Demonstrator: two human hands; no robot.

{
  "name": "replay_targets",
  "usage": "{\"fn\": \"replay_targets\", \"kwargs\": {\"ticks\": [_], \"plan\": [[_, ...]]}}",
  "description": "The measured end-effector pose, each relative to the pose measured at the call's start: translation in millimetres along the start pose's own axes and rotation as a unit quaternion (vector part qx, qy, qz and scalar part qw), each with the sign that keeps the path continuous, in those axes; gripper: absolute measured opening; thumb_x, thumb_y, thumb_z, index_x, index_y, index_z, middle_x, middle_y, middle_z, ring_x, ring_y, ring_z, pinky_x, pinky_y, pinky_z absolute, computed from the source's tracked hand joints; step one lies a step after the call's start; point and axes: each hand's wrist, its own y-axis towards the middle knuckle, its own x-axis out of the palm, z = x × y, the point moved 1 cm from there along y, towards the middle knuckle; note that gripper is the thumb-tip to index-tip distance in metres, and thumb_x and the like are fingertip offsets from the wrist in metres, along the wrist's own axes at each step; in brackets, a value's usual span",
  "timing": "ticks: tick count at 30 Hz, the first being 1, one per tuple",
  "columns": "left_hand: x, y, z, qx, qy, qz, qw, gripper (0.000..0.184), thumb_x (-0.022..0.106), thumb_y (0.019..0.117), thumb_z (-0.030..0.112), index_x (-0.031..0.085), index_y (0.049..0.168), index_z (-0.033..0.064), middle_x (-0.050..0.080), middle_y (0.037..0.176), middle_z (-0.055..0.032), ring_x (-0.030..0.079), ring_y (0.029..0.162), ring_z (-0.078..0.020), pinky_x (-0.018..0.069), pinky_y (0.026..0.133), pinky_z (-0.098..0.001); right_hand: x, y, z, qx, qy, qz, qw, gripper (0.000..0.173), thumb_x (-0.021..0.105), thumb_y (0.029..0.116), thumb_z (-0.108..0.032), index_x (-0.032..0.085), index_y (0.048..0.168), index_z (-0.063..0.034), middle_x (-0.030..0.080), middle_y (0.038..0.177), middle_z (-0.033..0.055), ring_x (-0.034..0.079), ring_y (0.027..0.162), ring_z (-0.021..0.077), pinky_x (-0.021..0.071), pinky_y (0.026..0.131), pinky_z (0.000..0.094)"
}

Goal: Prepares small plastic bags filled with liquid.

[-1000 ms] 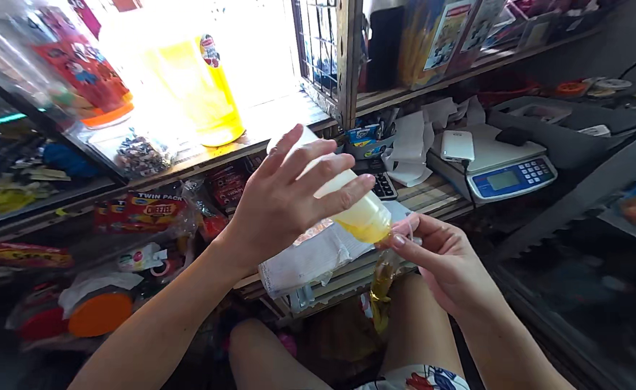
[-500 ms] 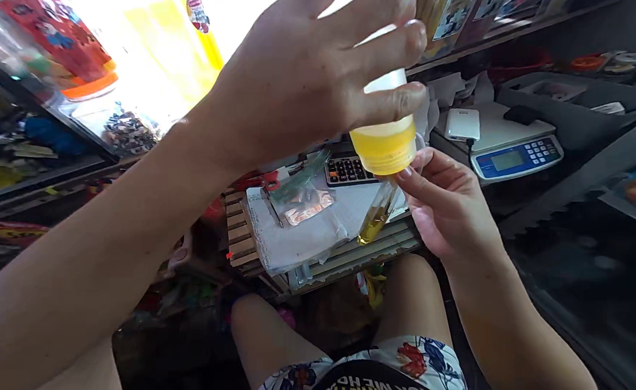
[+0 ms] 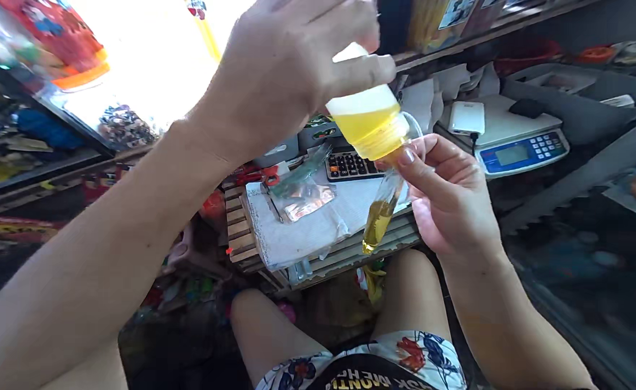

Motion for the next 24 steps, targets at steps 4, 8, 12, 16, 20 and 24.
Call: {"fn": "replay_targets", "kwargs": {"ticks": [4, 8, 12, 16, 20, 24], "plan": [[38, -24, -2, -0.145, -0.186, -0.019, 0.972, 0.045, 0.078, 0.0859, 0.016, 0.07, 0.13, 0.0183, 0.067, 0.123, -0.0114, 0.062, 0.114, -0.0303, 0.0524, 0.092, -0.0499, -3, 1, 3, -0.057, -0.051, 0.037, 0.996, 0.005, 0.068, 0.0992, -0.016, 0.071, 0.102, -0.0133, 0.074, 0.096, -0.0025, 0.073, 0.093, 0.0109, 0.0609, 0.089, 0.0293], [85, -45, 13, -0.272, -0.41, 0.01, 0.871, 0.063, 0.091, 0.0724, 0.015, 0.069, 0.13, 0.0084, 0.068, 0.123, -0.0081, 0.065, 0.114, -0.0162, 0.0547, 0.098, -0.0383, -12, 3, 12, -0.097, -0.066, 0.04, 0.992, 0.004, 0.073, 0.0944, -0.016, 0.074, 0.099, -0.016, 0.075, 0.094, -0.0021, 0.071, 0.093, 0.0118, 0.0597, 0.089, 0.0305], [111, -43, -1, -0.459, -0.519, 0.087, 0.715, 0.063, 0.086, 0.0787, 0.006, 0.059, 0.135, 0.0011, 0.058, 0.131, -0.0159, 0.068, 0.107, -0.0194, 0.0618, 0.088, -0.0364, -19, 2, 20, -0.088, -0.064, 0.032, 0.994, 0.004, 0.072, 0.0943, -0.017, 0.073, 0.096, -0.0131, 0.076, 0.091, 0.0005, 0.072, 0.091, 0.0127, 0.0598, 0.089, 0.0299], [131, -37, -68, -0.547, -0.406, 0.157, 0.715, 0.072, 0.079, 0.0901, 0.027, 0.046, 0.148, -0.0007, 0.058, 0.137, -0.0246, 0.063, 0.12, -0.0328, 0.0532, 0.1, -0.0499, -27, 0, 24, -0.088, -0.075, -0.009, 0.993, 0.008, 0.071, 0.0956, -0.02, 0.074, 0.097, -0.0127, 0.077, 0.097, 0.0015, 0.073, 0.097, 0.0143, 0.0593, 0.092, 0.0304], [163, -37, -123, -0.567, -0.368, 0.197, 0.711, 0.081, 0.078, 0.0903, 0.025, 0.034, 0.154, -0.0014, 0.052, 0.142, -0.0305, 0.058, 0.125, -0.0397, 0.0499, 0.101, -0.0524, -36, -4, 28, -0.104, -0.098, -0.034, 0.989, 0.006, 0.073, 0.0952, -0.024, 0.075, 0.096, -0.0176, 0.073, 0.105, -0.0027, 0.068, 0.105, 0.0104, 0.0564, 0.093, 0.025], [195, -43, -149, -0.554, -0.424, 0.195, 0.69, 0.083, 0.072, 0.0956, 0.022, 0.022, 0.16, 0.0037, 0.044, 0.15, -0.0309, 0.054, 0.132, -0.0366, 0.0483, 0.106, -0.0477, -45, -8, 32, -0.111, -0.119, -0.021, 0.987, 0.004, 0.074, 0.0933, -0.023, 0.075, 0.096, -0.0199, 0.071, 0.094, -0.0086, 0.067, 0.093, 0.0044, 0.0561, 0.089, 0.0217]]}}
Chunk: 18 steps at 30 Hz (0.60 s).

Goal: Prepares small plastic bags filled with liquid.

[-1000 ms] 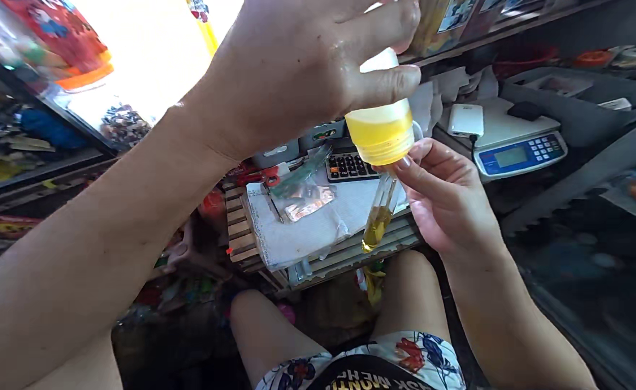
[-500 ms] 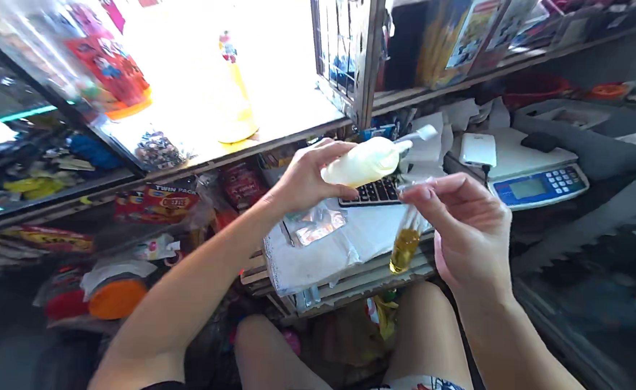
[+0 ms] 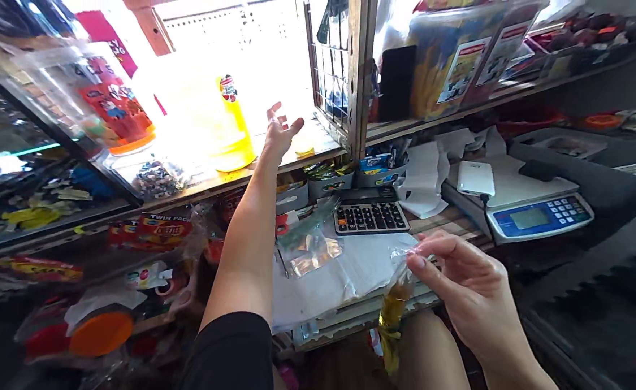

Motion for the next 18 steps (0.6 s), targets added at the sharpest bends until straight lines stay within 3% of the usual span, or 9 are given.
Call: {"fn": "replay_targets", "kwargs": {"ticks": [4, 6, 7, 9, 10, 12, 14, 18], "plan": [[-5, 6, -9, -0.002, 0.016, -0.062, 0.998, 0.086, 0.063, 0.1022, 0.026, 0.004, 0.165, 0.0138, 0.029, 0.163, -0.025, 0.043, 0.145, -0.0293, 0.0412, 0.116, -0.0426, -8, -6, 3, 0.003, -0.032, 0.01, 0.999, 0.006, 0.073, 0.0945, -0.026, 0.076, 0.098, -0.0225, 0.073, 0.095, -0.0101, 0.068, 0.099, 0.0061, 0.0498, 0.106, 0.0335], [-9, 0, -5, 0.021, 0.034, -0.052, 0.998, 0.085, 0.059, 0.1039, 0.025, 0.001, 0.165, 0.0108, 0.023, 0.166, -0.0227, 0.038, 0.149, -0.0283, 0.0387, 0.117, -0.0412, -10, -9, 4, 0.009, -0.044, 0.013, 0.999, 0.006, 0.073, 0.0943, -0.026, 0.076, 0.098, -0.0231, 0.074, 0.095, -0.0102, 0.07, 0.1, 0.0064, 0.0453, 0.113, 0.0396], [-10, -7, 0, 0.047, 0.042, -0.021, 0.998, 0.081, 0.057, 0.1042, 0.023, 0.006, 0.164, 0.0072, 0.027, 0.165, -0.023, 0.041, 0.147, -0.0281, 0.0413, 0.115, -0.04, -11, -11, 5, 0.011, -0.047, 0.016, 0.999, 0.006, 0.074, 0.0939, -0.026, 0.076, 0.098, -0.0231, 0.075, 0.094, -0.0106, 0.07, 0.099, 0.006, 0.0449, 0.114, 0.0399], [-8, -36, 23, 0.109, 0.069, 0.044, 0.991, 0.063, 0.056, 0.1043, 0.02, 0.029, 0.157, -0.0001, 0.046, 0.153, -0.0232, 0.053, 0.136, -0.0274, 0.0483, 0.107, -0.0386, -13, -11, 6, 0.018, -0.047, 0.031, 0.998, 0.005, 0.075, 0.0929, -0.025, 0.077, 0.097, -0.0216, 0.075, 0.092, -0.0103, 0.07, 0.097, 0.0056, 0.0475, 0.112, 0.0385], [-6, -60, 39, 0.142, 0.079, 0.036, 0.986, 0.053, 0.054, 0.1044, 0.019, 0.039, 0.151, -0.0017, 0.054, 0.145, -0.0217, 0.057, 0.13, -0.0254, 0.05, 0.103, -0.0377, -13, -10, 8, 0.023, -0.042, 0.041, 0.998, 0.006, 0.076, 0.0922, -0.024, 0.077, 0.096, -0.0204, 0.075, 0.091, -0.0096, 0.071, 0.095, 0.0058, 0.0498, 0.108, 0.037], [5, -118, 68, 0.202, 0.066, -0.066, 0.975, 0.036, 0.052, 0.1045, 0.016, 0.056, 0.135, -0.0022, 0.063, 0.13, -0.0146, 0.062, 0.118, -0.0167, 0.052, 0.098, -0.033, -13, -11, 10, 0.035, -0.034, 0.052, 0.997, 0.006, 0.077, 0.0906, -0.023, 0.077, 0.095, -0.0189, 0.075, 0.09, -0.0086, 0.071, 0.092, 0.0061, 0.0529, 0.104, 0.0346], [20, -171, 87, 0.265, 0.032, -0.188, 0.945, 0.027, 0.059, 0.1029, 0.019, 0.068, 0.119, -0.0009, 0.067, 0.119, -0.0097, 0.062, 0.116, -0.016, 0.0522, 0.101, -0.0351, -10, -13, 13, 0.049, -0.025, 0.055, 0.997, 0.006, 0.078, 0.0899, -0.022, 0.076, 0.095, -0.0188, 0.075, 0.09, -0.0083, 0.071, 0.091, 0.0064, 0.0543, 0.102, 0.0336], [42, -233, 103, 0.29, 0.091, -0.279, 0.911, 0.021, 0.071, 0.0949, 0.027, 0.076, 0.108, 0.0118, 0.066, 0.117, -0.0006, 0.057, 0.115, -0.0168, 0.0464, 0.097, -0.0405, -1, -20, 11, 0.075, 0.006, 0.056, 0.996, 0.008, 0.078, 0.0885, -0.016, 0.076, 0.096, -0.0179, 0.074, 0.091, -0.0053, 0.07, 0.09, 0.0079, 0.059, 0.086, 0.0259]]}}
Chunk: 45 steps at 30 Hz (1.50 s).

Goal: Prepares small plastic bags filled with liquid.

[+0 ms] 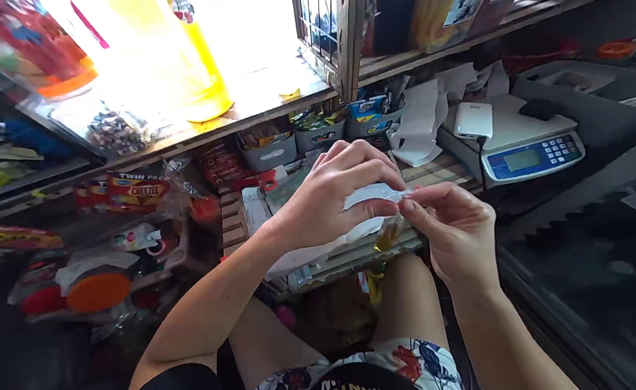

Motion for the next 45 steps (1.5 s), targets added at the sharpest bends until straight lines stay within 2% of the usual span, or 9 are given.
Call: {"fn": "replay_targets", "kwargs": {"ticks": [7, 16, 19, 24, 28, 33, 37, 41, 45], "plan": [[-3, -8, 17, -0.018, 0.04, -0.057, 0.997, 0.01, 0.067, 0.0976, 0.021, 0.073, 0.096, 0.0138, 0.066, 0.115, 0.0009, 0.057, 0.112, -0.0165, 0.046, 0.094, -0.0401, 1, -20, -12, 0.009, 0.011, -0.02, 1.0, 0.012, 0.08, 0.0867, -0.013, 0.076, 0.097, -0.0169, 0.074, 0.092, -0.0042, 0.07, 0.088, 0.008, 0.0598, 0.082, 0.0249], [3, -11, 53, -0.001, 0.084, -0.08, 0.993, 0.023, 0.07, 0.0959, 0.038, 0.073, 0.103, 0.0169, 0.065, 0.12, 0.0024, 0.057, 0.112, -0.0168, 0.0474, 0.09, -0.0387, -13, -48, -27, -0.001, 0.018, -0.011, 1.0, 0.013, 0.081, 0.0855, -0.011, 0.076, 0.097, -0.0133, 0.075, 0.092, -0.0015, 0.071, 0.086, 0.0094, 0.0607, 0.08, 0.026], [13, -13, 60, 0.002, 0.097, -0.096, 0.991, 0.013, 0.07, 0.0962, 0.028, 0.072, 0.1, 0.0158, 0.066, 0.117, 0.0007, 0.058, 0.111, -0.0185, 0.0484, 0.09, -0.0397, -18, -56, -33, -0.005, 0.01, -0.014, 1.0, 0.012, 0.08, 0.0867, -0.011, 0.076, 0.098, -0.0128, 0.075, 0.093, -0.0018, 0.071, 0.087, 0.0093, 0.0605, 0.081, 0.0264], [22, -14, 77, -0.067, -0.019, -0.12, 0.99, 0.024, 0.072, 0.0958, 0.018, 0.062, 0.112, 0.003, 0.068, 0.1, -0.0048, 0.069, 0.089, -0.0093, 0.0595, 0.079, -0.0247, -25, -66, -36, -0.011, -0.002, -0.028, 1.0, 0.012, 0.08, 0.0867, -0.01, 0.075, 0.097, -0.0137, 0.074, 0.092, -0.0037, 0.07, 0.087, 0.0075, 0.0596, 0.08, 0.0246], [31, -15, 84, -0.116, -0.046, -0.093, 0.988, 0.029, 0.075, 0.0924, 0.013, 0.07, 0.12, 0.0054, 0.069, 0.086, -0.0017, 0.064, 0.073, -0.0047, 0.0531, 0.069, -0.0194, -27, -69, -37, -0.005, -0.008, -0.031, 0.999, 0.028, 0.08, 0.0863, -0.007, 0.066, 0.109, -0.0153, 0.073, 0.088, -0.0065, 0.07, 0.08, 0.0048, 0.0598, 0.076, 0.022], [30, -7, 87, -0.067, -0.053, -0.119, 0.989, 0.01, 0.07, 0.096, 0.015, 0.078, 0.096, 0.0098, 0.069, 0.091, 0.0009, 0.064, 0.087, -0.0015, 0.0515, 0.077, -0.017, -36, -69, -44, 0.005, 0.019, -0.095, 0.995, 0.041, 0.081, 0.0859, -0.011, 0.052, 0.113, -0.0197, 0.072, 0.093, -0.0083, 0.071, 0.084, 0.0037, 0.0596, 0.077, 0.0208], [23, -3, 100, -0.049, -0.04, -0.099, 0.993, 0.01, 0.069, 0.0969, 0.014, 0.077, 0.095, 0.0091, 0.067, 0.091, 0.0006, 0.064, 0.085, -0.0012, 0.0531, 0.076, -0.0156, -35, -68, -49, 0.016, 0.071, -0.271, 0.96, 0.046, 0.038, 0.1102, -0.044, 0.05, 0.141, -0.0109, 0.059, 0.136, -0.0001, 0.052, 0.133, 0.0134, 0.0421, 0.114, 0.0359], [18, -1, 107, -0.051, -0.018, -0.083, 0.995, 0.01, 0.068, 0.0972, 0.016, 0.077, 0.095, 0.0108, 0.067, 0.091, 0.0011, 0.064, 0.086, -0.0015, 0.0523, 0.078, -0.0159, -19, -70, -54, 0.06, 0.139, -0.239, 0.959, 0.038, 0.026, 0.1116, -0.024, 0.063, 0.113, -0.0126, 0.067, 0.105, -0.0033, 0.063, 0.104, 0.0086, 0.0518, 0.096, 0.0291], [16, -2, 117, -0.074, 0.013, -0.061, 0.995, 0.011, 0.067, 0.0979, 0.017, 0.076, 0.093, 0.0117, 0.068, 0.089, 0.0028, 0.064, 0.083, 0.0007, 0.0518, 0.076, -0.0149, -11, -71, -60, 0.046, 0.113, -0.206, 0.971, 0.035, 0.023, 0.1117, -0.02, 0.056, 0.102, -0.0138, 0.061, 0.094, -0.0032, 0.062, 0.1, 0.0093, 0.0512, 0.097, 0.0305]]}}
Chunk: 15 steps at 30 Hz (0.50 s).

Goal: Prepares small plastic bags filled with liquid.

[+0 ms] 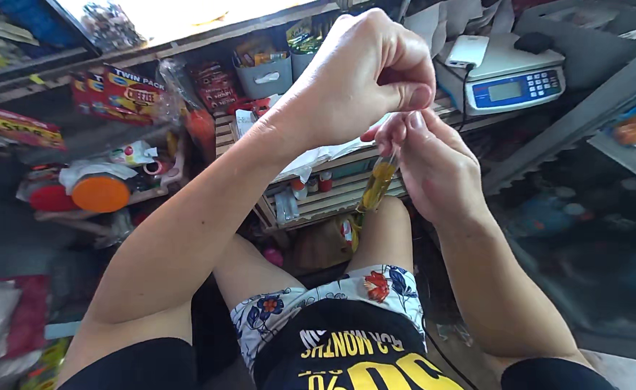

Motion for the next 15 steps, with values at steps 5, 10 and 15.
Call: {"fn": "replay_targets", "kwargs": {"ticks": [5, 10, 15], "plan": [[-12, 3, 4, -0.033, 0.007, 0.068, 0.997, 0.01, 0.067, 0.0983, 0.017, 0.075, 0.095, 0.0121, 0.069, 0.088, 0.0053, 0.065, 0.087, 0.0021, 0.0522, 0.081, -0.0148, 4, 1, -3, -0.022, -0.046, 0.013, 0.999, 0.035, 0.022, 0.1119, -0.018, 0.056, 0.103, -0.0113, 0.066, 0.102, -0.0015, 0.064, 0.109, 0.0109, 0.0513, 0.101, 0.0322], [-7, 3, -2, -0.012, -0.082, 0.105, 0.991, 0.014, 0.063, 0.1018, 0.017, 0.072, 0.107, 0.0077, 0.071, 0.096, 0.0034, 0.066, 0.09, -0.0003, 0.0541, 0.081, -0.0171, 3, 8, -6, -0.049, -0.008, 0.003, 0.999, 0.033, 0.023, 0.1113, -0.017, 0.053, 0.099, -0.0146, 0.058, 0.092, -0.0038, 0.063, 0.096, 0.0095, 0.0538, 0.098, 0.0347], [12, -12, -22, -0.02, -0.267, -0.015, 0.963, 0.042, 0.046, 0.1086, 0.023, 0.052, 0.141, -0.0026, 0.064, 0.125, -0.0086, 0.065, 0.106, -0.0082, 0.0567, 0.091, -0.0238, 3, 13, -8, -0.031, -0.012, 0.005, 0.999, 0.033, 0.022, 0.1116, -0.021, 0.054, 0.104, -0.0158, 0.055, 0.089, -0.0064, 0.059, 0.088, 0.0036, 0.0523, 0.084, 0.0211]]}}
